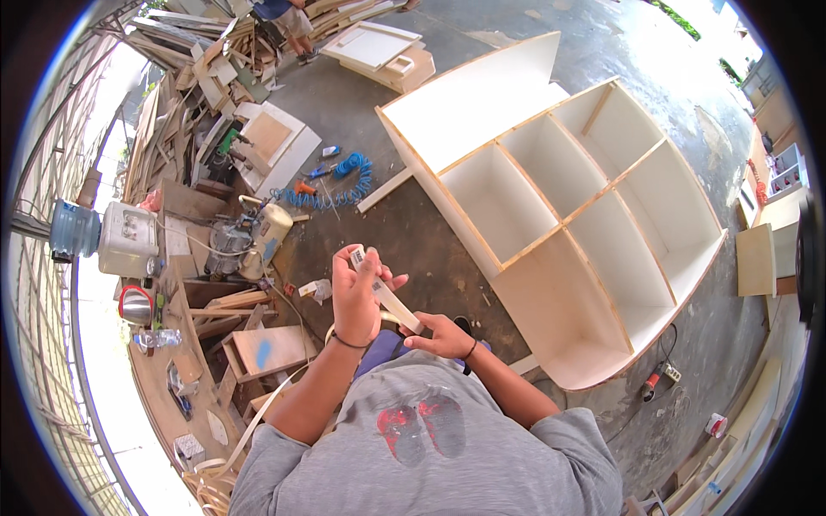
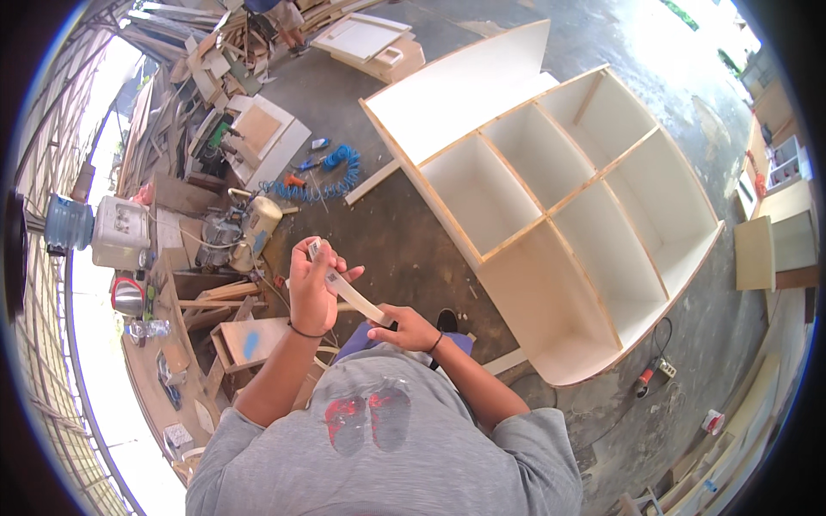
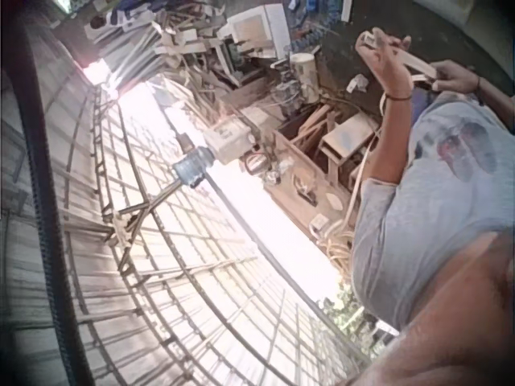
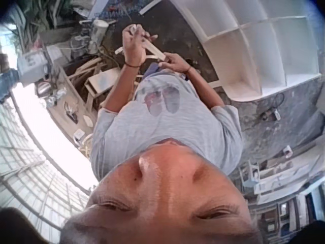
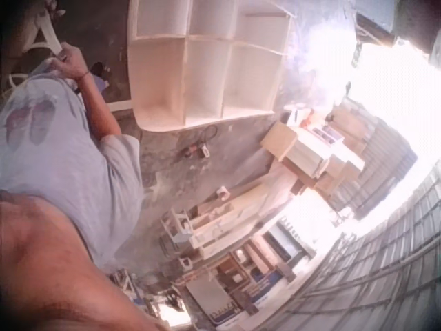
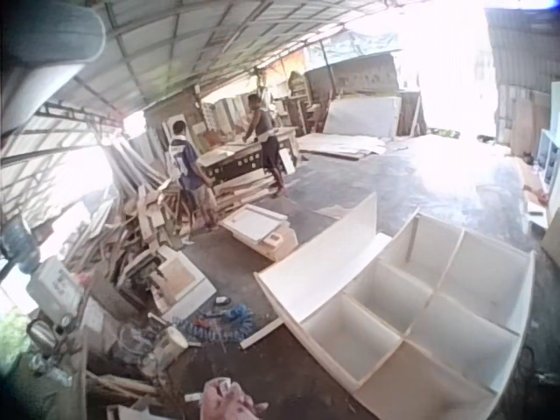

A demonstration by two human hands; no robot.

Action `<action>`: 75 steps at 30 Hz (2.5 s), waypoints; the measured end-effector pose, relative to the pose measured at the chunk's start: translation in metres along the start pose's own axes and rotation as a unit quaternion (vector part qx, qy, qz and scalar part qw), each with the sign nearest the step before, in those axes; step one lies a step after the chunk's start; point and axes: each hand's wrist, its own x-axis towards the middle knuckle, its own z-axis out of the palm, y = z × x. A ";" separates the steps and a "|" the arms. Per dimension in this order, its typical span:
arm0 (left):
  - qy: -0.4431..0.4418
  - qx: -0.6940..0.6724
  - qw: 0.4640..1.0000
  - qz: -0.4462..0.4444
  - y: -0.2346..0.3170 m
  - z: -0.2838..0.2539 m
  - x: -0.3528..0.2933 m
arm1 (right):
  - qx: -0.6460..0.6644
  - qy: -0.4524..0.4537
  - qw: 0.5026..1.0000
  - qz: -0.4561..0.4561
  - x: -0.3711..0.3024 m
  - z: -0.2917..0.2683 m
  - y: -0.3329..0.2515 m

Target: The person measures and cuts a strip of edge banding, then applies it to the edges of a white wooden cabinet. They use scissors to trim the banding and press it along the edges to fit.

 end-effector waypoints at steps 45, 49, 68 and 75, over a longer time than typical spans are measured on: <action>-0.337 0.350 0.802 0.347 0.164 -0.043 0.331 | -0.387 0.569 0.721 -0.085 0.191 -0.146 -0.105; -0.359 0.186 0.900 0.164 0.150 -0.042 0.350 | -0.381 0.556 0.736 -0.067 0.212 -0.153 -0.104; -0.207 0.295 0.928 -0.094 0.038 -0.146 0.610 | 0.002 0.232 0.947 0.221 0.331 -0.193 -0.043; -0.137 0.347 0.910 -0.182 -0.067 -0.190 0.740 | -0.078 0.318 0.916 0.230 0.421 -0.250 0.038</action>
